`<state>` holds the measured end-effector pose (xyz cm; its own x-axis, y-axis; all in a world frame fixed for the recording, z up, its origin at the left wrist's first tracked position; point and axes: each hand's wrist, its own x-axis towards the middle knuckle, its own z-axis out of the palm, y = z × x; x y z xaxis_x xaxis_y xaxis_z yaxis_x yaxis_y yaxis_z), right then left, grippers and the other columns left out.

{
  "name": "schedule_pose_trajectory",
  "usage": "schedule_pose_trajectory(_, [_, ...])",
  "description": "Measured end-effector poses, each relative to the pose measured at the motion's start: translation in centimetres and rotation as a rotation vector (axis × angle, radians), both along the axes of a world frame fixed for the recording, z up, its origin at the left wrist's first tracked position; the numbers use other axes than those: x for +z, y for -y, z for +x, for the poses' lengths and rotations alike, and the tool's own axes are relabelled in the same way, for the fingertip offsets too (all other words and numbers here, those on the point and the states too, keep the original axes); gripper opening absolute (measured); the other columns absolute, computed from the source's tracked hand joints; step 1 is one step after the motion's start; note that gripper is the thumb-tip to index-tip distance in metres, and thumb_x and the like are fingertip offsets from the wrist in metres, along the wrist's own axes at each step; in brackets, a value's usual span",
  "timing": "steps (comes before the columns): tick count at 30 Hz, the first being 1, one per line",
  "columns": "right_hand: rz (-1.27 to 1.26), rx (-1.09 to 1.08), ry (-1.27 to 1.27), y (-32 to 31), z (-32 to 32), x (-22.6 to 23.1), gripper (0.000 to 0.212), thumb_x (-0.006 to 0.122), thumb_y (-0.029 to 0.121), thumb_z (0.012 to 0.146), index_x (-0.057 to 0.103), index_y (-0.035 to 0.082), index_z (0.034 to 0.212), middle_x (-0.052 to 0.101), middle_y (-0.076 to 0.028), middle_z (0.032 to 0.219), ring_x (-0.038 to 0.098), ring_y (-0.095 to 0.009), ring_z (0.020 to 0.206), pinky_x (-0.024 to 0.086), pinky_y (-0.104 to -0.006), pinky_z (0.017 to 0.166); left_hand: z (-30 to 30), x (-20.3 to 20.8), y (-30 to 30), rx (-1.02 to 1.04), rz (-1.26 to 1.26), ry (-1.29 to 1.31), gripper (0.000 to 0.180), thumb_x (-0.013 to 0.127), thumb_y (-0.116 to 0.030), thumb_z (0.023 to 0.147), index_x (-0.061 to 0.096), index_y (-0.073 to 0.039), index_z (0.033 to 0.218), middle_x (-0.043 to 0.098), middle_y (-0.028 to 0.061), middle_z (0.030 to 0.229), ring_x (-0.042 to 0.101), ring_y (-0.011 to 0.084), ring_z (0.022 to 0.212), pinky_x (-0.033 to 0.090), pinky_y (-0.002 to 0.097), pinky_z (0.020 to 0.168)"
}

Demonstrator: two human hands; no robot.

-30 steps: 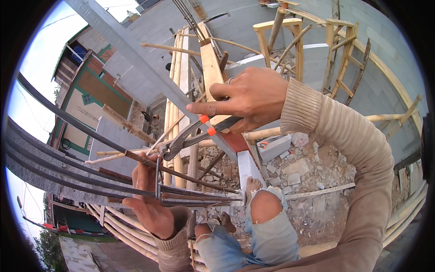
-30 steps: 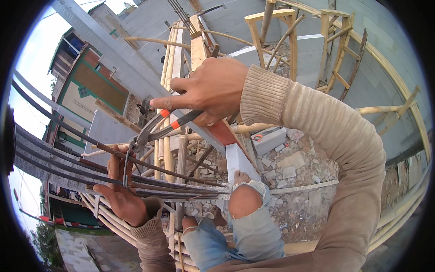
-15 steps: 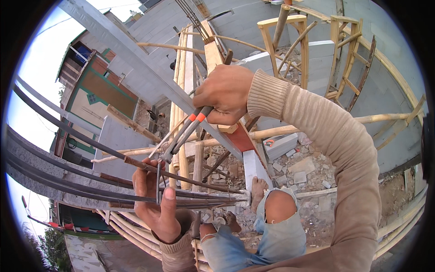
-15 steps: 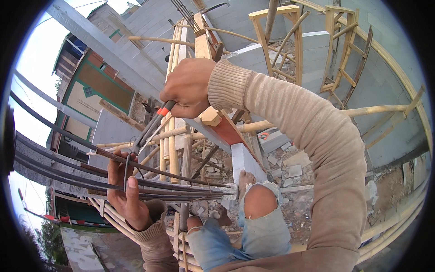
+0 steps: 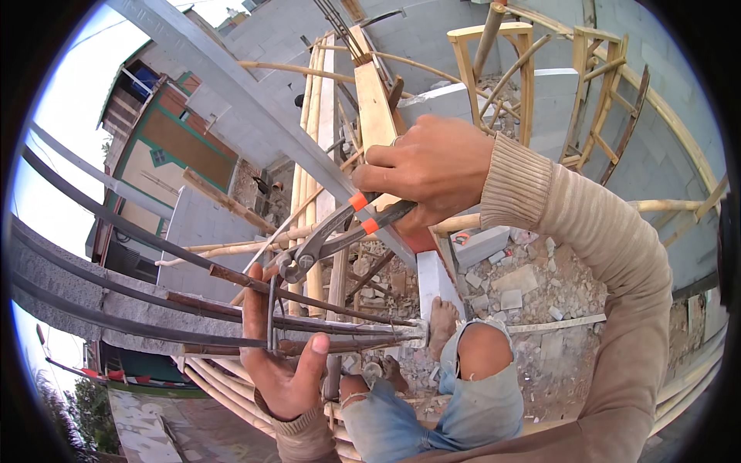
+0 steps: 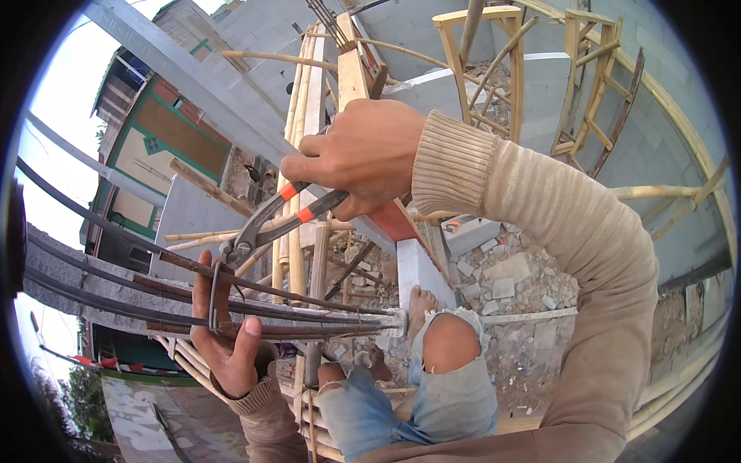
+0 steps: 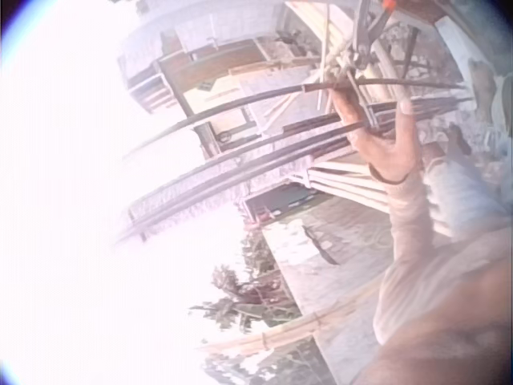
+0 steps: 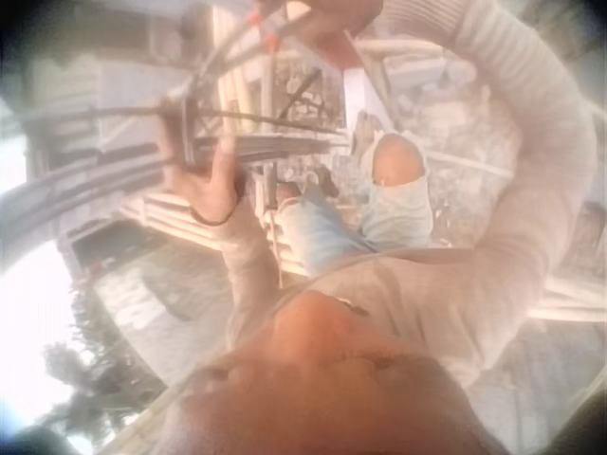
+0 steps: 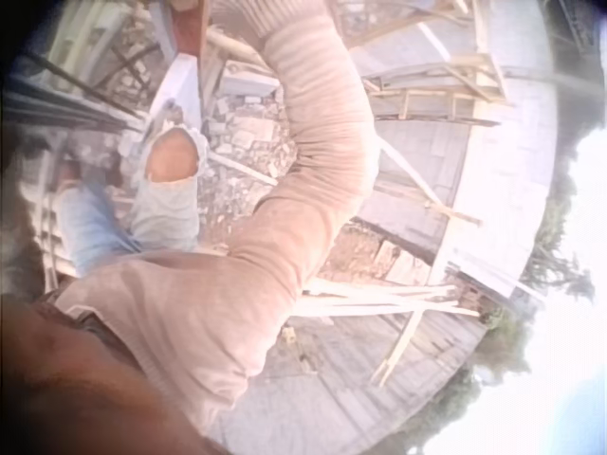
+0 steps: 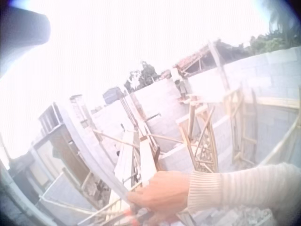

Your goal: The person ties metal rebar together with wire using a pair of pliers on a construction site.

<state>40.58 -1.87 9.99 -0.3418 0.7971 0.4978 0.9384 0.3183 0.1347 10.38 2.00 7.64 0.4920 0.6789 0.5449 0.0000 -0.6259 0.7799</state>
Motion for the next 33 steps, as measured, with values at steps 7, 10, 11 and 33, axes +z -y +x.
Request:
schedule_pose_trajectory(7, [0.783,-0.012,0.287,-0.3,-0.2,-1.6,0.044,0.064,0.026,0.085,0.064,0.020,0.129,0.060,0.003,0.090,0.063,-0.016,0.079,0.050,-0.0342,0.073,-0.3,-3.0,1.1,0.433,0.352,-0.189,0.061,0.070,-0.005,0.090,0.040,0.008,0.142,0.051,0.0142,0.134,0.053,0.0253,0.116,0.040,0.0375,0.102])
schedule_pose_trajectory(10, [0.870,-0.101,0.253,-0.5,-1.3,-2.2,0.035,0.065,0.026,0.084,0.069,0.018,0.118,0.063,0.002,0.089,0.063,-0.017,0.081,0.049,-0.0371,0.074,1.0,-4.6,2.9,0.661,0.545,-0.013,0.076,0.072,-0.011,0.088,0.029,0.006,0.148,0.040,0.0187,0.142,0.040,0.0252,0.130,0.030,0.0413,0.109])
schedule_pose_trajectory(11, [0.852,-0.122,0.247,-0.3,-1.5,-2.3,0.033,0.065,0.026,0.084,0.070,0.017,0.115,0.063,0.002,0.088,0.064,-0.018,0.081,0.048,-0.0380,0.075,0.4,-6.0,4.0,0.564,0.557,0.075,0.078,0.072,-0.014,0.087,0.028,0.006,0.149,0.039,0.0197,0.143,0.039,0.0262,0.131,0.027,0.0421,0.111])
schedule_pose_trajectory(33, [0.706,-0.151,0.334,1.5,-1.8,-1.3,0.037,0.067,0.024,0.080,0.069,0.014,0.116,0.065,-0.001,0.084,0.065,-0.018,0.079,0.048,-0.0336,0.069,3.6,-7.7,-5.6,-0.528,-0.634,0.625,0.062,0.043,-0.060,0.099,0.055,-0.007,0.129,0.063,0.0116,0.092,0.065,0.0266,0.080,0.055,0.0382,0.064])
